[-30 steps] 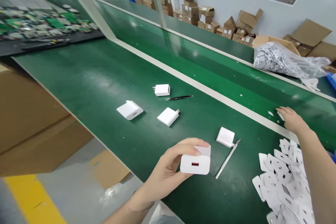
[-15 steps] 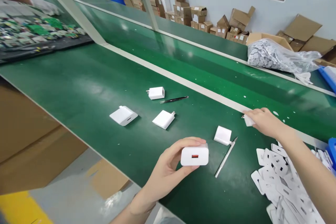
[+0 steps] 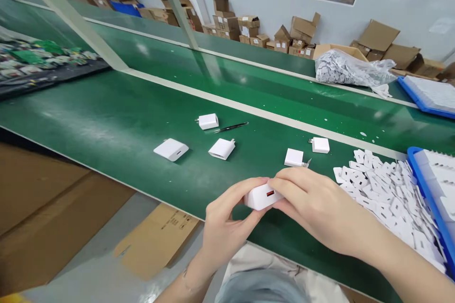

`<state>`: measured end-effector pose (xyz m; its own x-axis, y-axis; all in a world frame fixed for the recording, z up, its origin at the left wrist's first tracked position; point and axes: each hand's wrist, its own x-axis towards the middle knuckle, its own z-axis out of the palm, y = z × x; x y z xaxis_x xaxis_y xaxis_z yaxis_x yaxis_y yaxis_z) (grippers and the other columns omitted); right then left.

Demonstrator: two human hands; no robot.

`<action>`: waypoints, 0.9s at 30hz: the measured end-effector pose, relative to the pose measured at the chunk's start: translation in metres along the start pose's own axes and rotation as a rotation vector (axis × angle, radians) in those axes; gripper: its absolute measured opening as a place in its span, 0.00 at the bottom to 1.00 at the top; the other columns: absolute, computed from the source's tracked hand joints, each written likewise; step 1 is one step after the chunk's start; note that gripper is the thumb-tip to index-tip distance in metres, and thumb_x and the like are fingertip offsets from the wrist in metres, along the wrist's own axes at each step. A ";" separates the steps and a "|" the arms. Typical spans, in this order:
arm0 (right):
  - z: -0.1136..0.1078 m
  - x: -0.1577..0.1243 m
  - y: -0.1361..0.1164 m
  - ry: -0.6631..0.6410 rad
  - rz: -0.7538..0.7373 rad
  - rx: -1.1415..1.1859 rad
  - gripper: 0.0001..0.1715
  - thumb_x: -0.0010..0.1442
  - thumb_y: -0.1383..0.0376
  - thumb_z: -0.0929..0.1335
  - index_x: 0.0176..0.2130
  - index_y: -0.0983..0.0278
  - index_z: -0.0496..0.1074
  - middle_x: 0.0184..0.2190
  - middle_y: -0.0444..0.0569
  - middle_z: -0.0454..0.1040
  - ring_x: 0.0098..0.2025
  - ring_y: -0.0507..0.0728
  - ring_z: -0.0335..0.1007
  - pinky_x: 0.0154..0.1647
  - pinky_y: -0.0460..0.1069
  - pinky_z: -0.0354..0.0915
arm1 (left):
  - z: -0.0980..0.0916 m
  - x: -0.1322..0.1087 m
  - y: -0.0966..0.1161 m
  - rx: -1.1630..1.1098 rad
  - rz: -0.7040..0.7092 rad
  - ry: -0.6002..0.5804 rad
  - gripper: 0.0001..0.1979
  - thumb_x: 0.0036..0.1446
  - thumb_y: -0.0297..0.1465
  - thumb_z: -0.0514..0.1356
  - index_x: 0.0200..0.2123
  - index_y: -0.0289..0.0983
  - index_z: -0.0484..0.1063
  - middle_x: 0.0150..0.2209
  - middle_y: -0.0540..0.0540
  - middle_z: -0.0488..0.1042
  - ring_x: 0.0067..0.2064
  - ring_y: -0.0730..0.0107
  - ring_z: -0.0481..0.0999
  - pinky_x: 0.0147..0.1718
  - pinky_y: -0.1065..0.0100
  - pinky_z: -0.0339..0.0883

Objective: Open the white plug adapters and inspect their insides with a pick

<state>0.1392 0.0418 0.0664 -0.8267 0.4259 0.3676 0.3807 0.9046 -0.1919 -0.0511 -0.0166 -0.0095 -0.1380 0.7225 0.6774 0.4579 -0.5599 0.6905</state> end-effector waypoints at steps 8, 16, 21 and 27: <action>-0.028 -0.012 -0.013 -0.103 0.050 0.263 0.13 0.71 0.65 0.67 0.51 0.58 0.78 0.41 0.49 0.81 0.36 0.53 0.79 0.36 0.47 0.74 | -0.006 -0.008 0.011 -0.135 0.000 -0.201 0.14 0.58 0.23 0.67 0.47 0.40 0.79 0.41 0.44 0.85 0.41 0.61 0.85 0.37 0.67 0.81; -0.032 -0.044 -0.013 0.403 0.266 0.179 0.11 0.64 0.73 0.70 0.41 0.58 0.77 0.32 0.42 0.82 0.29 0.51 0.78 0.30 0.44 0.73 | 0.000 -0.014 0.005 -0.576 -0.157 -0.228 0.14 0.59 0.27 0.69 0.49 0.42 0.78 0.49 0.40 0.84 0.49 0.59 0.84 0.42 0.67 0.81; -0.026 -0.068 -0.011 0.431 0.439 0.224 0.15 0.62 0.72 0.72 0.45 0.55 0.80 0.30 0.42 0.82 0.27 0.52 0.78 0.29 0.45 0.75 | -0.001 -0.013 0.002 -0.642 -0.115 -0.249 0.14 0.60 0.27 0.68 0.49 0.44 0.78 0.51 0.41 0.83 0.52 0.59 0.83 0.42 0.66 0.81; -0.019 -0.071 -0.010 0.536 0.634 0.442 0.05 0.60 0.67 0.74 0.36 0.56 0.82 0.24 0.44 0.78 0.22 0.54 0.74 0.22 0.46 0.73 | 0.000 -0.015 0.007 -0.626 -0.114 -0.248 0.13 0.61 0.30 0.68 0.49 0.42 0.77 0.50 0.40 0.83 0.51 0.59 0.83 0.41 0.67 0.81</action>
<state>0.2024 0.0025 0.0595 -0.1767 0.8877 0.4251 0.4120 0.4589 -0.7872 -0.0455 -0.0314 -0.0148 0.0841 0.8205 0.5654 -0.1519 -0.5502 0.8211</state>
